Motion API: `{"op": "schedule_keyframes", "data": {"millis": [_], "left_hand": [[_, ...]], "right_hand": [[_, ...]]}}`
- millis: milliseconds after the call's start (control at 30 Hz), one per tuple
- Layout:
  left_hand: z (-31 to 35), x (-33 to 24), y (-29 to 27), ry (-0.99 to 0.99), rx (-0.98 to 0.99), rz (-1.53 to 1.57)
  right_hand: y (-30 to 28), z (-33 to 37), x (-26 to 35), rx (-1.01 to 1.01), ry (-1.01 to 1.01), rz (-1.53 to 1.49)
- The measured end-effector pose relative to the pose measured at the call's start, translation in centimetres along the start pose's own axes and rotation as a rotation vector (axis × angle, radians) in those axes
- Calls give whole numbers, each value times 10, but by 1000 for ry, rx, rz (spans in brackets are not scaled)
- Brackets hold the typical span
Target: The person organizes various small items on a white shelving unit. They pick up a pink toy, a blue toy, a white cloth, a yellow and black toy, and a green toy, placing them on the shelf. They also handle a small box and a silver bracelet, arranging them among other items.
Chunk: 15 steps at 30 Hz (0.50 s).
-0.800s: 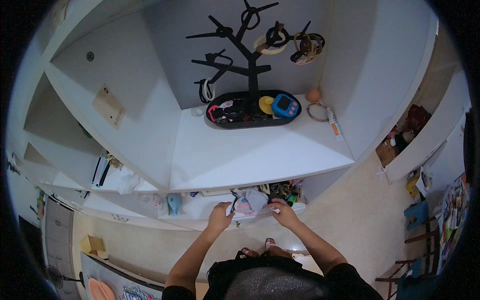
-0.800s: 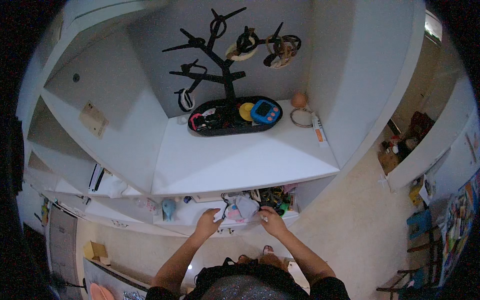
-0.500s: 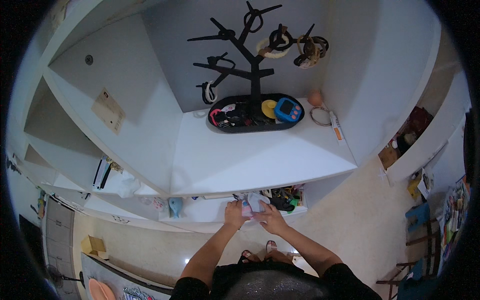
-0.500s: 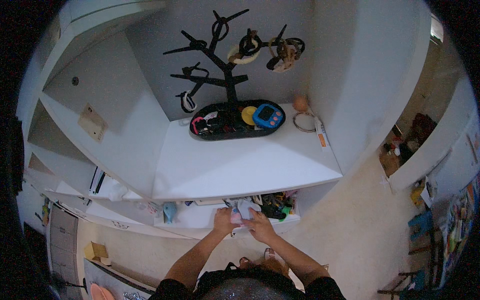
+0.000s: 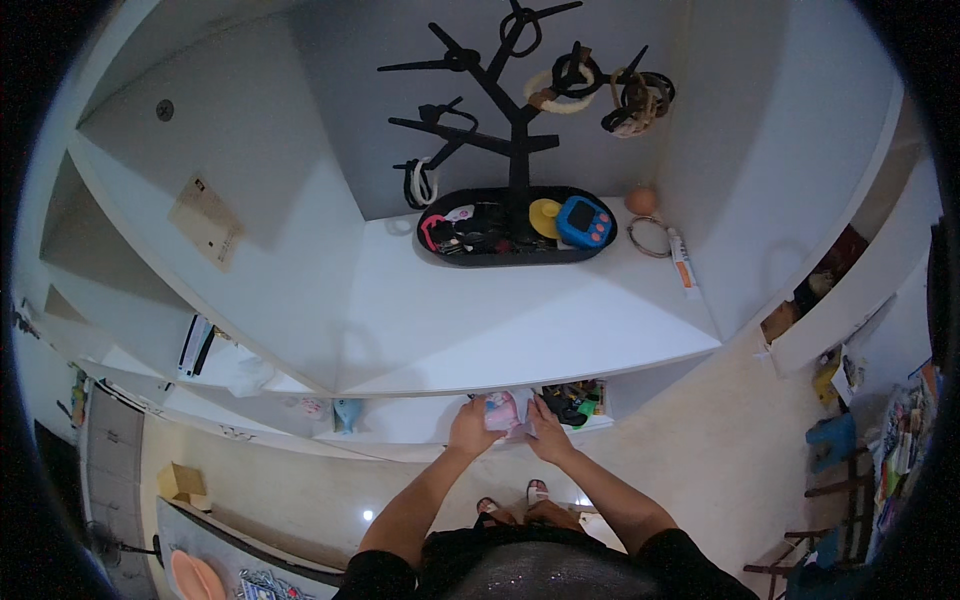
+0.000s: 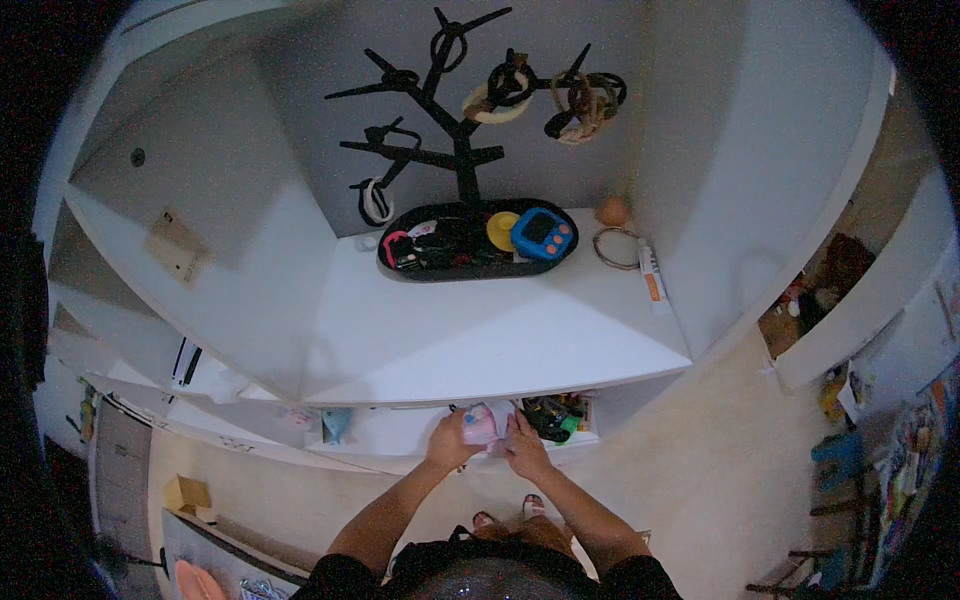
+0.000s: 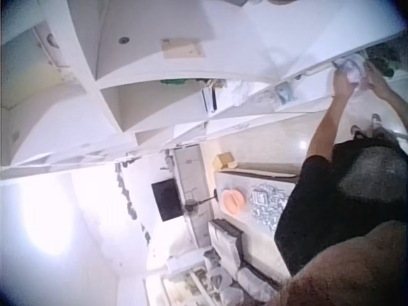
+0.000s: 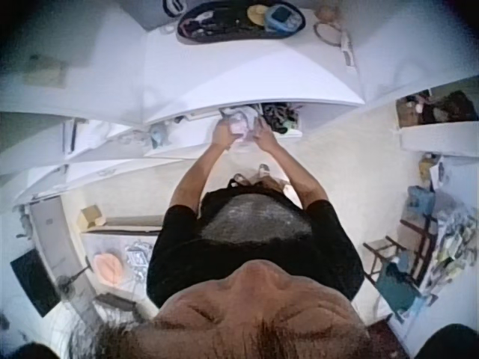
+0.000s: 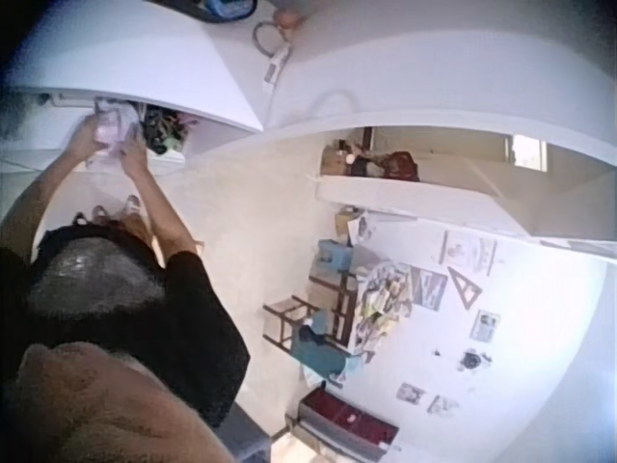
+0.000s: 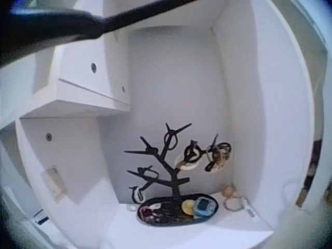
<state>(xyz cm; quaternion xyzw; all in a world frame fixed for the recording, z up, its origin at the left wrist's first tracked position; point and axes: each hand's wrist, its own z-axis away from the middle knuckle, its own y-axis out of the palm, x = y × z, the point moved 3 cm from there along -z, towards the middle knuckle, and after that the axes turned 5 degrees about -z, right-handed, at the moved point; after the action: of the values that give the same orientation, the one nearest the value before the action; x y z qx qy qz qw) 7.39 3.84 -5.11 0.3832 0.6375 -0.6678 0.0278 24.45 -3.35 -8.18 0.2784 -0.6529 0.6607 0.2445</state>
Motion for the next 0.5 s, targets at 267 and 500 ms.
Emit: {"op": "schedule_keyframes", "data": {"millis": [267, 500], "left_hand": [[9, -2, -12, -284, -126, 651], [38, 16, -43, -359, -340, 990]], "right_hand": [[20, -17, -5, -118, 89, -61], [28, -13, 1, 44, -28, 236]]}}
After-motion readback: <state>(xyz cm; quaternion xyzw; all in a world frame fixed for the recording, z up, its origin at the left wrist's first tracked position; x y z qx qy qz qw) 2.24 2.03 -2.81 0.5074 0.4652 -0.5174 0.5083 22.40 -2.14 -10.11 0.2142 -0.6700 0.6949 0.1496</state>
